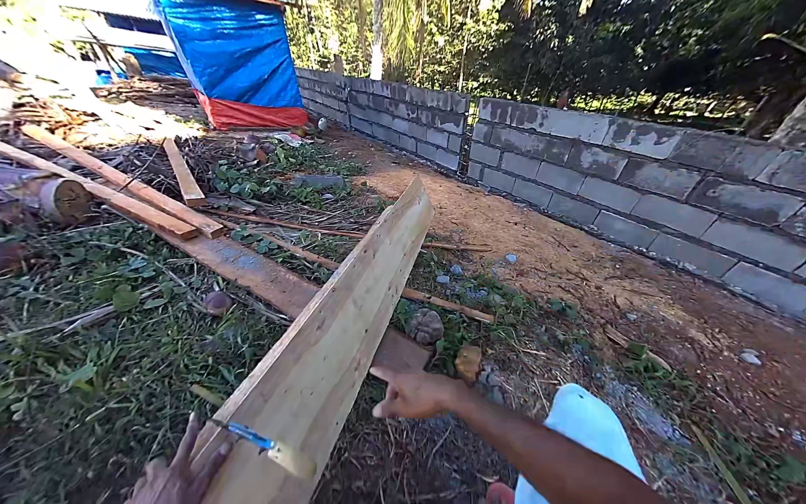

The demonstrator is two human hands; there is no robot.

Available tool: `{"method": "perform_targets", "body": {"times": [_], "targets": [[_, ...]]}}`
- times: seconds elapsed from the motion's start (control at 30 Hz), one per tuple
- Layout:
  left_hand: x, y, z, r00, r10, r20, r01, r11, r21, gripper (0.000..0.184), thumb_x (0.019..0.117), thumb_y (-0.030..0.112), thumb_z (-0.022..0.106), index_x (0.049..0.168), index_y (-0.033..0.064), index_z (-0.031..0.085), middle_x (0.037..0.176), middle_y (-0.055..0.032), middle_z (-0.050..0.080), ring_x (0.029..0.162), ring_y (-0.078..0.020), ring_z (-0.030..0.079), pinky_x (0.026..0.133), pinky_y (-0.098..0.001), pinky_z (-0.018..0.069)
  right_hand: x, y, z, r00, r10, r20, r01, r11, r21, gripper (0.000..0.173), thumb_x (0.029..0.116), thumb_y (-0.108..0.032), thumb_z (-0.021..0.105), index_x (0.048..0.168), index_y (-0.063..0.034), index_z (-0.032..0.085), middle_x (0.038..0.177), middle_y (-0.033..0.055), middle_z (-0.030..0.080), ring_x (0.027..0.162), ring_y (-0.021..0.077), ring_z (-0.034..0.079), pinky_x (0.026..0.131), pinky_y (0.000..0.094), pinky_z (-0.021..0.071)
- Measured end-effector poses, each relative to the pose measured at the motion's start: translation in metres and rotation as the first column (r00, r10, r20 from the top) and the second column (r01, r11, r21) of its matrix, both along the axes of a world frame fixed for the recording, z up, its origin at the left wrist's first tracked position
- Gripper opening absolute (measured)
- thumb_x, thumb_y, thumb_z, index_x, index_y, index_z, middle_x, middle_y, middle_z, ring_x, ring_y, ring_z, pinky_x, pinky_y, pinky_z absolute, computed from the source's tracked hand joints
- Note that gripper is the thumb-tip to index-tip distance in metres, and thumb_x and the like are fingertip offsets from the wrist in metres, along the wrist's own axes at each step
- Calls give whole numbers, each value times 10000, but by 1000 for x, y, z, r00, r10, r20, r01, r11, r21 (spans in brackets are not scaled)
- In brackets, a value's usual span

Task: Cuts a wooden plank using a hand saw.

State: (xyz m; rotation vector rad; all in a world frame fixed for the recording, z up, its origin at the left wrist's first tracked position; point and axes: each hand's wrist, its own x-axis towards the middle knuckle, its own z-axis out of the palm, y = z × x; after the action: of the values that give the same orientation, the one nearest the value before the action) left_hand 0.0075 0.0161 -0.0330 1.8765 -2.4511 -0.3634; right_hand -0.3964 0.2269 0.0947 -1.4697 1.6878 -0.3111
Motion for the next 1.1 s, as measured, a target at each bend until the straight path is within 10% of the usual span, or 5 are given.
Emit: {"method": "perform_targets", "body": {"times": [0.23,0.53,0.67,0.77,1.1], "targets": [[-16,20,39,999,43,1,-43,991,125,885,902,828,438,1641,442,141,1445,-346,479,1269,-542,526,983,-719,445,149,-23,-83,975,44,219,-35,998,-45,907,992,-522,630,1660,-137,154,1485,219,532,1323,342,576,1124,544,460],[-12,21,29,999,47,-2,-46,996,76,887,900,805,489,1628,501,83,1297,-293,576,1141,-473,597,886,-648,505,175,-51,-91,973,-66,219,126,955,-269,639,1021,-317,632,1580,-146,375,974,138,701,794,236,689,781,437,588],[-15,22,28,996,86,10,-87,993,74,1096,813,769,656,1661,347,106,1352,-256,565,1202,-448,582,935,-624,502,186,-77,-74,945,-141,296,206,958,-200,554,1042,-317,608,1555,-223,420,858,158,652,633,269,619,641,485,561],[-15,21,26,994,101,45,-105,990,92,1077,773,786,678,1587,161,352,1361,-228,578,1217,-421,589,971,-600,502,182,-77,-75,958,-141,251,192,962,-194,472,1071,-423,532,1483,-194,508,892,171,671,642,295,634,635,520,561],[-17,9,27,989,103,106,-117,984,137,964,760,822,654,1369,83,539,1242,-207,636,1156,-393,627,946,-593,502,94,145,-71,975,-216,52,221,935,-277,502,1036,-407,518,1388,-65,622,774,62,699,539,137,622,509,397,565]]}}
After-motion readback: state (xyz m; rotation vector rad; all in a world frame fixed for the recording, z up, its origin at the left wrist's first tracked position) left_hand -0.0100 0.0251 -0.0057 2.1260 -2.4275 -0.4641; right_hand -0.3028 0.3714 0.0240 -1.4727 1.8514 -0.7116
